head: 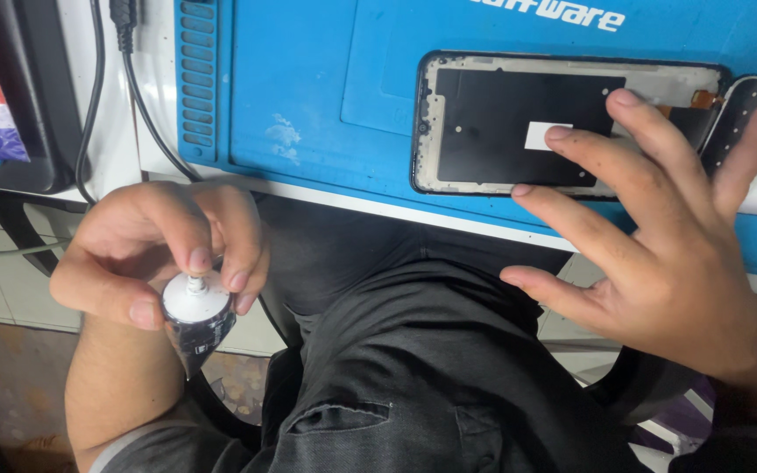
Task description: The person pries open the back cover of a smartphone with their fingers, separating it from the phone frame, then removes the cover and applies adhesive from a black glue tube around the edge of the phone frame on a blue repair mat.
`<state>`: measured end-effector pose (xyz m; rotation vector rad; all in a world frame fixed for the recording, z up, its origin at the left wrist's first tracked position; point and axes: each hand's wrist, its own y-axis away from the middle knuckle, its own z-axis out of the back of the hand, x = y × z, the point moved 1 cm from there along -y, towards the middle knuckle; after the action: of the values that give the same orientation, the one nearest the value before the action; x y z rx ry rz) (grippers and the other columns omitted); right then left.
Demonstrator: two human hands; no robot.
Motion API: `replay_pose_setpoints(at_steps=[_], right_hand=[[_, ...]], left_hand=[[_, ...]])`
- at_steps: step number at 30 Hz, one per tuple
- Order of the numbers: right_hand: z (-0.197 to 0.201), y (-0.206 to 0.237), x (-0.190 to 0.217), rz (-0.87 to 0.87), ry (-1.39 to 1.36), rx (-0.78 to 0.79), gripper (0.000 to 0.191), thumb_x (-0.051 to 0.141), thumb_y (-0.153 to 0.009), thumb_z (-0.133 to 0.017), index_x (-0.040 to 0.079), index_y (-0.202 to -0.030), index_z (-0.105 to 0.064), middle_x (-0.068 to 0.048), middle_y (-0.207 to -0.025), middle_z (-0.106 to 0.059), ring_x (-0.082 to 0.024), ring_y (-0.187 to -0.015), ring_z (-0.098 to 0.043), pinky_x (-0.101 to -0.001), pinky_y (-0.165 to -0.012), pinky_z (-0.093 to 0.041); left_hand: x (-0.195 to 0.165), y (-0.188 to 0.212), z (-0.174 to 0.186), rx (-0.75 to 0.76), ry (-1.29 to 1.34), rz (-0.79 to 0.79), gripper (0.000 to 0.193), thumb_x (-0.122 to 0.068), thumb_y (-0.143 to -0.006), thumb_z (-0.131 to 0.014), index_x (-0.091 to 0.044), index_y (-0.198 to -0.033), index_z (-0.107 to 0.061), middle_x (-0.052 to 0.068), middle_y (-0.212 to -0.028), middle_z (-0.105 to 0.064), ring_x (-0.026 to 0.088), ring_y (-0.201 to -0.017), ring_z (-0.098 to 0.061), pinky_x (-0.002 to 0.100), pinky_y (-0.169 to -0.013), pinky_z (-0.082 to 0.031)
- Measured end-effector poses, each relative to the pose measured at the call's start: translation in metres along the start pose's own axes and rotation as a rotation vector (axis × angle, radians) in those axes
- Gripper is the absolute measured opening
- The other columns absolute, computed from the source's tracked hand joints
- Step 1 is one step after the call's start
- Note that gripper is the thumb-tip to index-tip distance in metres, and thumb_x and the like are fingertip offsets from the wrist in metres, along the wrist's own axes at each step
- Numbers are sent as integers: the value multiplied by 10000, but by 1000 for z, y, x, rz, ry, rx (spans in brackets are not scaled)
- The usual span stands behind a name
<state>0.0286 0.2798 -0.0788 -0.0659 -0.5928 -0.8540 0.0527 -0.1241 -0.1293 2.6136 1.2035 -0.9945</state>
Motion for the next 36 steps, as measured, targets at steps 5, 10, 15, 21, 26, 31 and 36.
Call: replay_pose_setpoints(at_steps=[5,10,15,21,26,31,36], right_hand=[[0,6,-6,-34,17,-3,603,559,-805,-876,130,-1207,-746,-152,-1442,-564,-463,-1475,-377,-883,-1057,94],[1,14,-12,-67,25,-6,594,533,-802,-872,116,-1205,-744,-167,-1418,-589,-470,-1463,-399,-857,-1077,65],[1,21,-18,-75,34,-17,561,502,-819,-878,106,-1196,-752,-174,-1397,-607,-475,-1462,-415,-846,-1079,55],[-1,33,-28,-46,20,-50,570,512,-853,-884,94,-1221,-758,-173,-1443,-603,-473,-1520,-346,-824,-1079,99],[0,42,-33,-85,-4,-53,544,492,-854,-888,96,-1205,-760,-172,-1452,-603,-469,-1539,-310,-814,-1094,101],[2,48,-37,-98,-2,-62,531,472,-862,-871,93,-1216,-756,-174,-1469,-599,-472,-1539,-286,-796,-1107,96],[2,53,-41,-66,8,-93,537,459,-873,-835,81,-1246,-757,-176,-1502,-590,-478,-1548,-240,-770,-1106,113]], left_hand=[[-1,2,1,-12,3,15,380,-75,-861,-699,18,-1221,-620,246,-1116,-607,350,-947,-664,444,-812,-606],[-2,5,0,-27,12,30,372,-70,-865,-696,22,-1217,-621,256,-1119,-600,361,-944,-649,459,-817,-594],[-2,5,2,-6,0,36,369,-74,-882,-689,16,-1229,-602,253,-1129,-592,362,-944,-660,453,-816,-598],[-2,4,1,-12,-20,23,368,-76,-870,-689,19,-1215,-603,251,-1108,-597,355,-906,-669,442,-779,-603],[2,3,1,-27,-24,-17,369,-80,-848,-689,20,-1195,-616,254,-1078,-607,335,-873,-668,437,-759,-596],[1,2,4,15,-47,-29,387,-78,-848,-674,11,-1219,-608,241,-1074,-608,333,-864,-685,424,-763,-604],[-1,2,4,15,-41,-15,426,-72,-834,-680,-2,-1248,-607,252,-1084,-596,337,-852,-665,430,-781,-589]])
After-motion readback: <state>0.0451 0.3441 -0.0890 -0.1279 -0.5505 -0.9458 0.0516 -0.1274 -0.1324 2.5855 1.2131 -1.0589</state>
